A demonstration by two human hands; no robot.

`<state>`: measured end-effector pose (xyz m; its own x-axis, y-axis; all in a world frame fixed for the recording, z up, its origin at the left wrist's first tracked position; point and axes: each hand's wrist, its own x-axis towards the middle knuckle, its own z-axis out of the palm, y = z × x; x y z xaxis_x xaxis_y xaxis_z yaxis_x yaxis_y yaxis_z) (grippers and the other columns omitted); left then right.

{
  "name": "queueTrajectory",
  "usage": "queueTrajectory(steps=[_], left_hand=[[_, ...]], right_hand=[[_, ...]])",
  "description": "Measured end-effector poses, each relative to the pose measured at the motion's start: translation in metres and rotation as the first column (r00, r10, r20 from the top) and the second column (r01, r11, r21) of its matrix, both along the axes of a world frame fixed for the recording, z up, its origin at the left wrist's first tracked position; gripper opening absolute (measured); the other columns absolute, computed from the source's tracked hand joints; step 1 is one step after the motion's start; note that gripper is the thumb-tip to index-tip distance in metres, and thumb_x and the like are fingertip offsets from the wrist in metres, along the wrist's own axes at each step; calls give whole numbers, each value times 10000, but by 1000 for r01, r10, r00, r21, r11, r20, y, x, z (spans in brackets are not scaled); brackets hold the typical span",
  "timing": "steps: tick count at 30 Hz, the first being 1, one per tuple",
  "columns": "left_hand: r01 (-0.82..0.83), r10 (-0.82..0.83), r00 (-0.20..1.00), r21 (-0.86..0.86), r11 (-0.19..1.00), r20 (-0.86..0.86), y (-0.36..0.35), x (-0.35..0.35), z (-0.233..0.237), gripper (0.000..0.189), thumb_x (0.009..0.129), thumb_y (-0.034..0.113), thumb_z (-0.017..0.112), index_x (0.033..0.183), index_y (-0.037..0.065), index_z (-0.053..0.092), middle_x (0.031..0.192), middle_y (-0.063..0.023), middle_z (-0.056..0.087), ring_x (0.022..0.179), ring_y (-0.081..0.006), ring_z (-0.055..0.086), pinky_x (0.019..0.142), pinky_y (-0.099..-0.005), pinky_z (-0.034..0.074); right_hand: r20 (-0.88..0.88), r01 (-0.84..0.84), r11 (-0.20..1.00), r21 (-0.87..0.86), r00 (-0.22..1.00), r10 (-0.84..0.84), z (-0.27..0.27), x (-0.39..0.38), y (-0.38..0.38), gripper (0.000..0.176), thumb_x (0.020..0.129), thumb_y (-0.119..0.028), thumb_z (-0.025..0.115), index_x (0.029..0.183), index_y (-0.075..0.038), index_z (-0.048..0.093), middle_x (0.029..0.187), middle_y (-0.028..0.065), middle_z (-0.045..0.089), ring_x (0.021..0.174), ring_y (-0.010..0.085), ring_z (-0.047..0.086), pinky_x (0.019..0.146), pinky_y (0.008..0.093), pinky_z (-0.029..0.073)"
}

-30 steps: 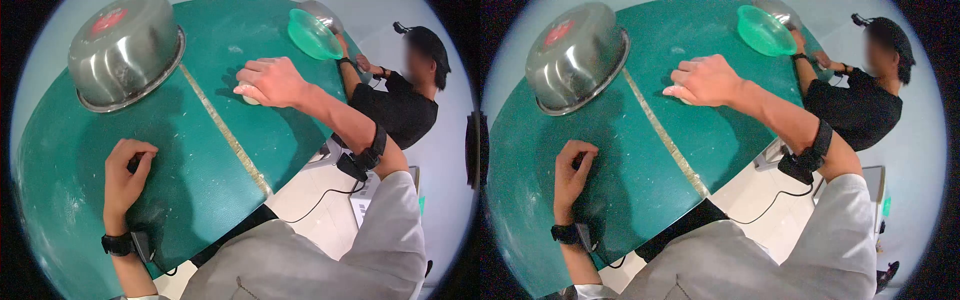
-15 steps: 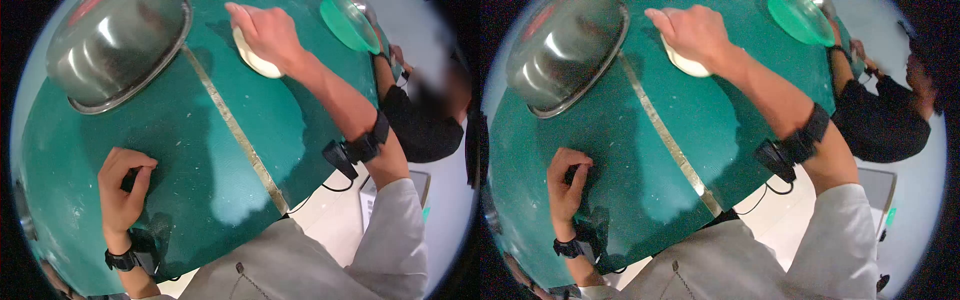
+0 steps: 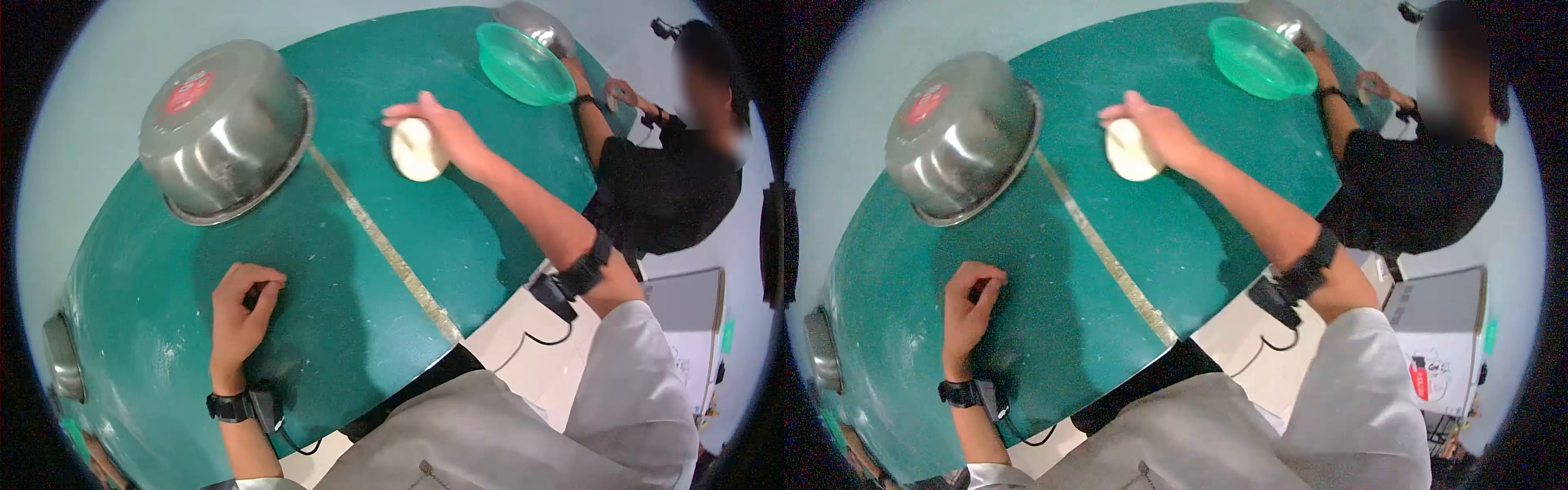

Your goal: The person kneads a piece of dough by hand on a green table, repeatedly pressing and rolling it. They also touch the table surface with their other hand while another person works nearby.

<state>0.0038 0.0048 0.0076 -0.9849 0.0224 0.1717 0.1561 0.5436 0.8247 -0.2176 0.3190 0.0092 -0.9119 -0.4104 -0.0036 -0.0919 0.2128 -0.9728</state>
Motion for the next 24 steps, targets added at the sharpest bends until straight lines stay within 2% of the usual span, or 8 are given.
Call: queueTrajectory(steps=[5, 7, 11, 14, 17, 19, 22, 24], left_hand=[[2, -2, 999, 3, 1000, -34, -2, -1, -1, 113, 868, 0, 682, 948, 63, 732, 849, -48, 688, 778, -189, 608, 695, -307, 488], [-4, 4, 1000, 9, 1000, -28, -2, -1, 1, 112, 861, 2, 685, 944, 63, 731, 845, -51, 688, 777, -196, 609, 695, -311, 489], [3, -3, 999, -9, 1000, -50, -2, -3, 0, 114, 842, 1, 691, 932, 60, 727, 838, -61, 688, 771, -217, 611, 693, -324, 491], [21, -25, 996, -48, 999, -84, -4, -5, -1, 112, 836, -3, 692, 926, 54, 724, 839, -65, 688, 761, -225, 611, 693, -329, 491], [23, -23, 998, -5, 1000, -63, -5, -7, 0, 124, 834, -24, 679, 925, 48, 723, 835, -64, 687, 753, -206, 610, 678, -317, 484], [-15, 18, 999, 80, 997, -33, -6, -8, -2, 129, 834, -34, 672, 924, 45, 721, 833, -64, 687, 754, -195, 609, 669, -308, 480], [-50, 57, 998, 166, 985, -39, -8, -10, -6, 142, 841, -53, 652, 927, 38, 718, 828, -62, 684, 754, -172, 605, 646, -284, 470], [-45, 47, 999, 167, 985, -7, -9, -8, -4, 138, 848, -46, 654, 937, 39, 718, 822, -61, 679, 746, -167, 605, 646, -277, 470]], right_hand=[[-173, 66, 934, 352, 985, -4, 24, 14, 25, 583, 1076, -523, 367, 1233, -56, 678, 1063, 92, 725, 951, 171, 672, 885, 350, 524], [-445, 193, 599, 777, 841, 307, 45, 24, 18, 484, 1036, -483, 493, 1147, -59, 698, 1006, 136, 714, 916, 214, 682, 851, 355, 527], [-514, 156, 641, 752, 747, 421, 59, 35, -1, 410, 987, -441, 571, 1049, -60, 711, 915, 174, 703, 848, 297, 685, 780, 374, 537], [-54, -158, 621, 768, 950, 307, 72, 37, -27, 379, 970, -414, 590, 951, -59, 724, 833, 160, 708, 770, 349, 678, 695, 405, 541], [-318, 38, 543, 839, 844, 432, 49, 37, -44, 407, 967, -403, 599, 828, -35, 698, 695, 140, 654, 662, 335, 660, 615, 421, 512], [-545, 147, 595, 790, 613, 572, 28, 38, -53, 438, 963, -392, 614, 744, -14, 643, 629, 138, 596, 590, 329, 621, 570, 407, 483], [-459, 111, 527, 842, 659, 595, 25, 15, -63, 449, 960, -431, 560, 713, -62, 629, 650, 180, 636, 678, 394, 671, 609, 516, 525], [-537, 63, 653, 755, 630, 561, 18, -16, -56, 412, 973, -416, 568, 746, -86, 664, 634, 191, 619, 625, 387, 651, 590, 470, 529]])
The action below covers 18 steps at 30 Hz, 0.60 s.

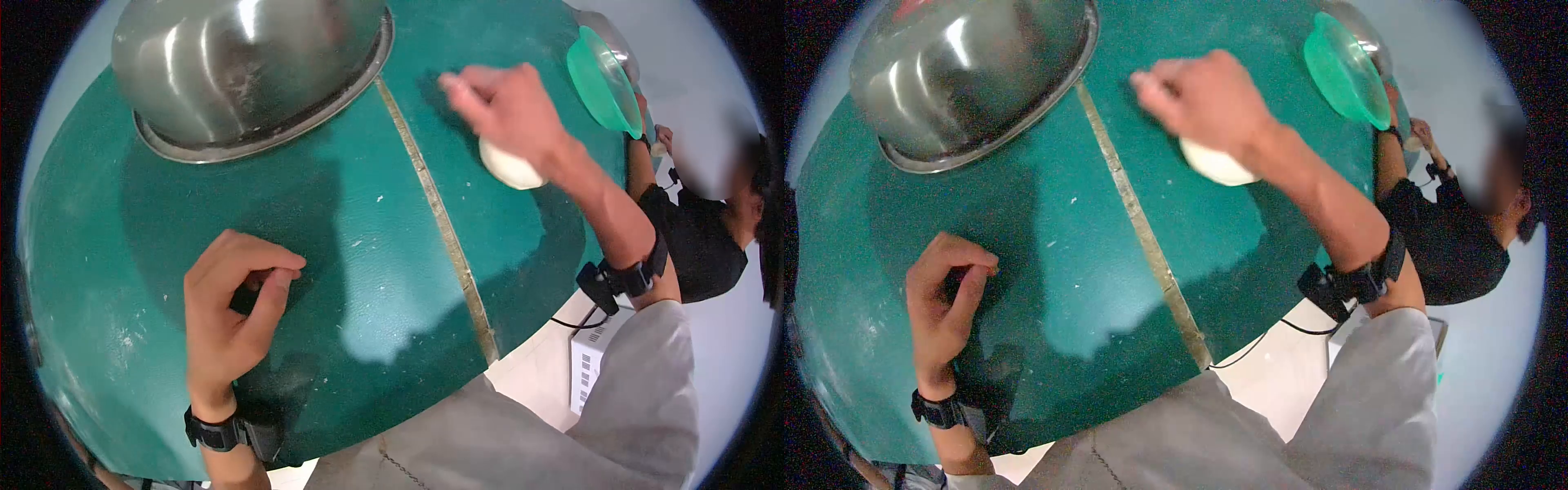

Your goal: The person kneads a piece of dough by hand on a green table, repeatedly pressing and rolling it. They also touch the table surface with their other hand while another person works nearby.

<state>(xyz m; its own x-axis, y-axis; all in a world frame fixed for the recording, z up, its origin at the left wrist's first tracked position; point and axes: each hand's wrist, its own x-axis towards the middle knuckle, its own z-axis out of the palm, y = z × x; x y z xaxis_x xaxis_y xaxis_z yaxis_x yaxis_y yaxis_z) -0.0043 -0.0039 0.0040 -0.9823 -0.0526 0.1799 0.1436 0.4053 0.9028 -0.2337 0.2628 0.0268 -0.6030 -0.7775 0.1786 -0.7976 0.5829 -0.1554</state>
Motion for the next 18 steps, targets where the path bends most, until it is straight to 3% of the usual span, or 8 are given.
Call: queueTrajectory(steps=[2, 3, 5, 6, 8, 12, 14, 18], left_hand=[[-10, 10, 1000, 10, 1000, 7, 0, 2, 0, 133, 857, -40, 652, 941, 40, 717, 822, -61, 678, 741, -164, 604, 645, -274, 470], [-7, 7, 1000, 17, 1000, 3, 0, 1, 1, 128, 865, -33, 650, 946, 40, 717, 821, -61, 676, 736, -161, 603, 644, -270, 469], [1, -1, 1000, 19, 1000, -15, -1, 2, -2, 125, 873, -25, 648, 953, 42, 717, 824, -61, 674, 736, -160, 605, 645, -269, 468], [10, -9, 1000, 25, 1000, -21, -2, 3, -4, 122, 881, -17, 646, 959, 44, 718, 826, -62, 671, 736, -158, 607, 645, -267, 467], [20, -19, 999, 24, 1000, -33, -3, 4, -5, 119, 888, -8, 649, 966, 47, 719, 829, -61, 667, 739, -153, 610, 648, -266, 469], [27, -26, 999, 19, 999, -27, -4, 5, -8, 110, 901, 15, 664, 984, 56, 722, 836, -57, 659, 748, -135, 618, 660, -265, 478], [24, -23, 1000, 38, 999, -15, -3, 7, -9, 103, 906, 20, 665, 984, 55, 722, 843, -56, 661, 748, -132, 619, 661, -266, 480], [35, -36, 998, -26, 999, -52, -3, 6, -13, 97, 917, 29, 660, 987, 52, 722, 864, -52, 667, 750, -129, 619, 665, -267, 483]], right_hand=[[163, 305, 936, -175, 947, -278, -3, -17, 4, 424, 994, -418, 575, 776, -74, 693, 595, 163, 611, 563, 305, 640, 569, 398, 516], [159, 300, 937, -179, 949, -273, -4, -21, 7, 424, 994, -418, 575, 776, -73, 693, 595, 163, 611, 563, 305, 640, 569, 398, 516], [285, 381, 874, -301, 911, -299, -5, -23, 16, 467, 1019, -405, 594, 792, -8, 684, 591, 32, 594, 533, 105, 581, 511, 295, 450], [274, 377, 873, -310, 915, -297, -7, -21, 21, 467, 1019, -405, 594, 792, -8, 684, 591, 32, 594, 533, 105, 581, 511, 295, 450], [500, 506, 744, -436, 824, -267, -10, -18, 32, 449, 1038, -389, 564, 842, -8, 699, 674, 41, 650, 580, 119, 609, 550, 284, 468], [502, 510, 725, -463, 825, -260, -3, -1, 72, 384, 1049, -328, 544, 924, -7, 715, 818, 59, 690, 751, 142, 662, 662, 288, 501], [208, 289, 852, -436, 954, -217, 5, 21, 90, 398, 1019, -360, 572, 984, -3, 744, 920, 126, 736, 878, 205, 696, 801, 319, 528], [195, 259, 902, -346, 960, -201, 21, 77, 109, 366, 1005, -341, 589, 989, -11, 746, 1070, 135, 739, 1018, 234, 696, 896, 348, 526]])
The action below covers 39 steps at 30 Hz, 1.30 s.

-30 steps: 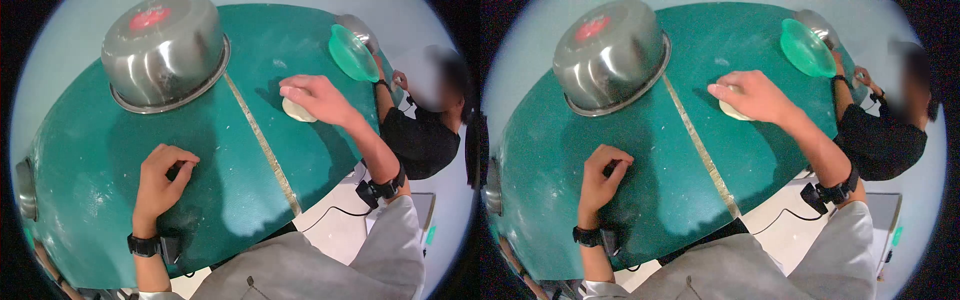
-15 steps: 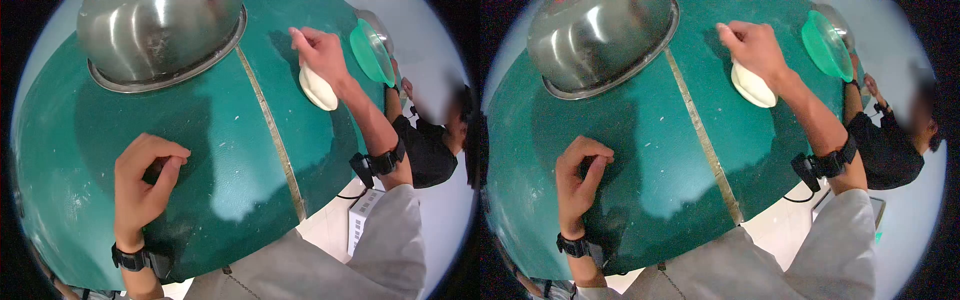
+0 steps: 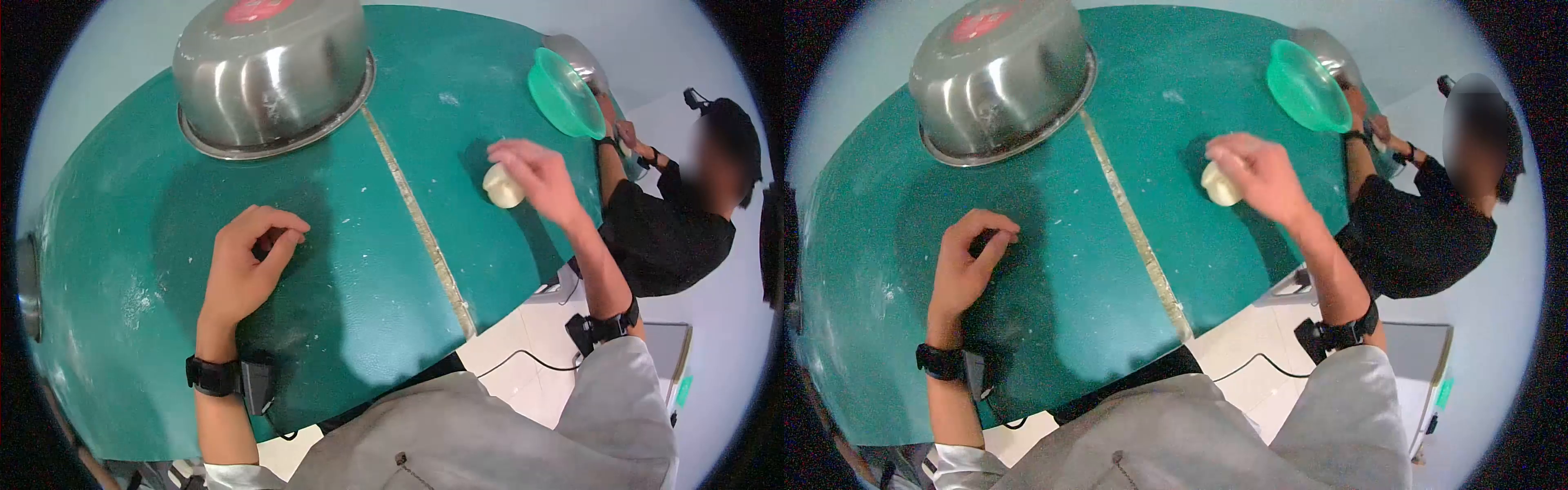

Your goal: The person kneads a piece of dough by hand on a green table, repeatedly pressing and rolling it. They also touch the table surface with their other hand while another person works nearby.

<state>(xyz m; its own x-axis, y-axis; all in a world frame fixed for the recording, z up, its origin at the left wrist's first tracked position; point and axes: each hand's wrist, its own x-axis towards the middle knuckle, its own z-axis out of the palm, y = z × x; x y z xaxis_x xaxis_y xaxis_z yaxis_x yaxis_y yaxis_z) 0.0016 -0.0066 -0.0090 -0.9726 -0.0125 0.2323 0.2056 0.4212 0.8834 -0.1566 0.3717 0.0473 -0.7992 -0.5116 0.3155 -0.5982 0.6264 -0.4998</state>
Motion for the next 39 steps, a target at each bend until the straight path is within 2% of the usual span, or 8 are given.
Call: queueTrajectory(steps=[2, 5, 14, 19, 28, 34, 36, 39], left_hand=[[7, -7, 1000, 12, 1000, 9, 1, 0, 1, 99, 915, 27, 659, 989, 49, 722, 866, -52, 668, 749, -126, 616, 667, -264, 482], [14, -15, 999, 25, 1000, 33, 2, 0, 1, 109, 909, 18, 656, 992, 43, 722, 868, -51, 672, 742, -122, 605, 670, -262, 476], [-14, 17, 998, -41, 999, 61, 6, 0, 10, 129, 883, -21, 640, 962, 46, 718, 847, -44, 675, 752, -141, 582, 675, -270, 456], [-5, 9, 999, -80, 997, 46, 6, -1, 10, 134, 865, -31, 656, 955, 49, 715, 852, -41, 681, 762, -155, 581, 677, -281, 458], [-3, 3, 1000, -60, 998, 11, 6, 1, 13, 123, 865, -13, 673, 956, 55, 720, 836, -59, 675, 763, -193, 594, 678, -301, 483], [7, -10, 999, -92, 996, -31, 6, 3, 10, 116, 861, 10, 689, 954, 66, 729, 837, -52, 678, 761, -184, 600, 662, -301, 486], [21, -26, 999, -119, 993, -43, 6, 1, 10, 115, 859, 14, 688, 951, 70, 731, 831, -50, 673, 758, -188, 601, 657, -301, 485], [20, -28, 998, -149, 989, -54, 7, 0, 9, 118, 852, 12, 689, 945, 71, 731, 818, -53, 668, 759, -194, 603, 659, -304, 487]], right_hand=[[248, 6, 1000, 25, 969, -12, 3, 25, 1, 352, 1005, -343, 583, 1023, -33, 749, 1135, 149, 729, 1068, 270, 694, 942, 358, 525], [-43, -141, 988, 70, 989, 144, -6, 43, -11, 352, 996, -336, 587, 909, -35, 748, 1006, 147, 738, 970, 294, 704, 846, 384, 554], [-10, 73, 969, 235, 997, -73, -17, -4, -93, 499, 1009, -364, 570, 625, -45, 587, 582, 92, 604, 542, 167, 617, 536, 357, 444], [-49, 117, 989, -87, 991, -122, -41, -97, -77, 401, 1043, -377, 515, 884, -58, 700, 574, 37, 631, 544, 118, 611, 557, 320, 467], [-265, 19, 998, 52, 964, -4, -45, -96, -32, 253, 1067, -215, 497, 1212, -91, 664, 799, 66, 744, 705, 199, 723, 666, 328, 546], [44, -20, 978, -210, 999, 30, -39, -48, 1, 470, 1091, -359, 385, 1186, -8, 681, 1070, 125, 765, 1024, 250, 716, 976, 347, 500], [435, 131, 864, -487, 894, 110, -21, -24, 9, 477, 1100, -317, 372, 1157, 41, 681, 1112, 115, 741, 1079, 226, 674, 962, 348, 505], [573, 243, 932, -267, 818, -49, 10, -1, 10, 528, 1106, -350, 338, 1131, 40, 694, 1099, 119, 740, 1091, 218, 661, 976, 350, 494]])
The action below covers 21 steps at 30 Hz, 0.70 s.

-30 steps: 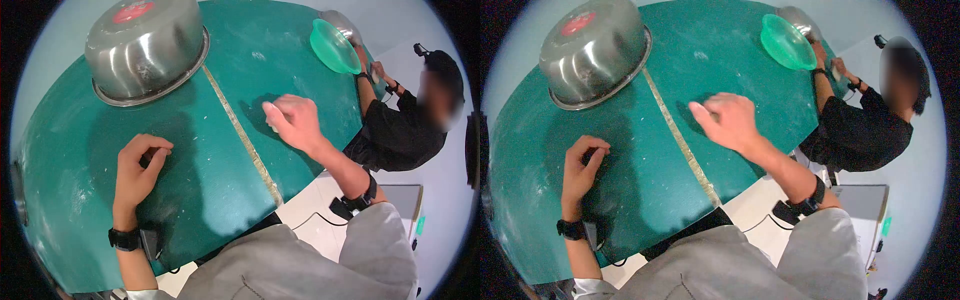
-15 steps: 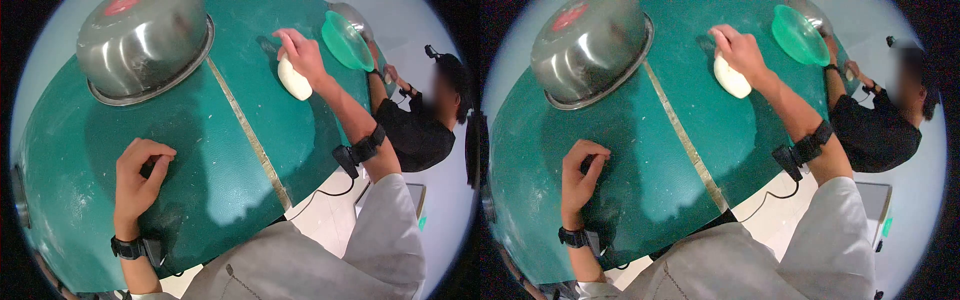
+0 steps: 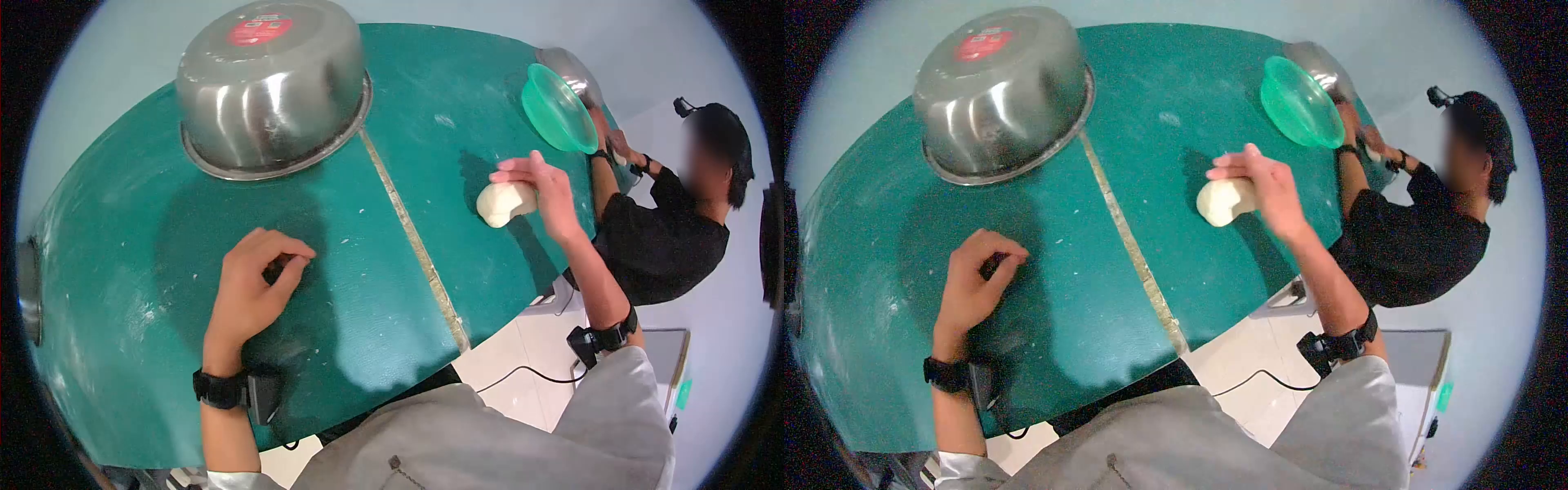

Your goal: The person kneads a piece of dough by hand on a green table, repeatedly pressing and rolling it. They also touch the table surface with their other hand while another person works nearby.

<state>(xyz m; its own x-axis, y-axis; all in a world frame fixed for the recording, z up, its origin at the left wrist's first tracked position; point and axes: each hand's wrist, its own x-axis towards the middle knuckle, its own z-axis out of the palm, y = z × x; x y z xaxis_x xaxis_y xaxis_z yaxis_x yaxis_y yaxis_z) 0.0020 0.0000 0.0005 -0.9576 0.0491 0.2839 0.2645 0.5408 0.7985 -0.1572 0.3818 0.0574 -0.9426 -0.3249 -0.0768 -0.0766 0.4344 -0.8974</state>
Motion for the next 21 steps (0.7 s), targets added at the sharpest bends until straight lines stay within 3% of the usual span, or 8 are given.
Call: queueTrajectory(steps=[1, 4, 5, 7, 8, 10, 15, 21], left_hand=[[14, -14, 1000, 6, 1000, 5, 1, 0, 1, 118, 852, 12, 689, 945, 71, 731, 818, -53, 668, 759, -194, 603, 659, -304, 487], [-28, 28, 999, -7, 1000, 28, 2, 0, 3, 119, 847, 9, 688, 938, 72, 731, 825, -54, 675, 766, -196, 607, 659, -309, 487], [-30, 30, 999, 17, 999, 30, 2, 0, 3, 118, 846, 7, 685, 935, 70, 730, 826, -55, 680, 768, -196, 610, 663, -311, 487], [-40, 38, 998, 44, 998, 48, 2, 0, 3, 117, 844, 5, 683, 931, 68, 730, 826, -56, 684, 770, -197, 612, 667, -313, 486], [-38, 36, 997, 40, 998, 65, 2, 0, 4, 119, 842, -1, 678, 928, 65, 728, 825, -57, 686, 771, -197, 612, 673, -314, 486], [-34, 30, 995, 39, 999, 100, 2, 0, 6, 121, 841, -6, 672, 925, 61, 726, 824, -57, 688, 771, -198, 611, 679, -315, 486], [-19, 18, 999, 31, 999, 37, 1, -3, 2, 128, 835, -24, 659, 920, 51, 719, 812, -64, 678, 765, -207, 605, 691, -317, 488], [-22, 19, 997, 34, 999, 79, 1, -1, 4, 109, 850, -6, 674, 931, 52, 717, 827, -63, 679, 767, -205, 605, 691, -316, 489]], right_hand=[[5, 14, 1000, 6, 1000, -14, -8, 1, 0, 528, 1106, -350, 338, 1131, 40, 694, 1099, 119, 740, 1091, 218, 661, 976, 350, 494], [-448, 56, 979, 198, 893, 40, -37, 0, -31, 506, 1084, -376, 387, 1067, 1, 724, 1079, 126, 752, 996, 239, 693, 908, 361, 522], [-441, 51, 977, 205, 896, 46, -36, 1, -44, 506, 1084, -376, 387, 1067, 1, 724, 1079, 126, 752, 996, 239, 693, 908, 361, 522], [-639, 60, 886, 459, 715, 283, -31, 5, -69, 418, 1042, -347, 465, 960, -50, 747, 962, 107, 755, 889, 249, 710, 823, 372, 538], [-627, 51, 884, 464, 724, 287, -24, 5, -83, 418, 1042, -347, 465, 960, -50, 747, 962, 107, 755, 889, 249, 710, 823, 372, 538], [-417, 15, 538, 843, 652, 634, -13, 0, -104, 430, 1013, -355, 475, 815, -70, 728, 781, 85, 723, 754, 274, 703, 725, 396, 538], [-570, 50, 843, 535, 758, 317, -39, -75, -109, 496, 1012, -378, 449, 754, -31, 694, 634, 90, 672, 587, 262, 660, 625, 374, 510], [-612, 220, 959, 179, 788, -67, -56, -116, -83, 507, 1030, -369, 435, 847, 5, 726, 677, 101, 700, 652, 204, 668, 661, 355, 506]])
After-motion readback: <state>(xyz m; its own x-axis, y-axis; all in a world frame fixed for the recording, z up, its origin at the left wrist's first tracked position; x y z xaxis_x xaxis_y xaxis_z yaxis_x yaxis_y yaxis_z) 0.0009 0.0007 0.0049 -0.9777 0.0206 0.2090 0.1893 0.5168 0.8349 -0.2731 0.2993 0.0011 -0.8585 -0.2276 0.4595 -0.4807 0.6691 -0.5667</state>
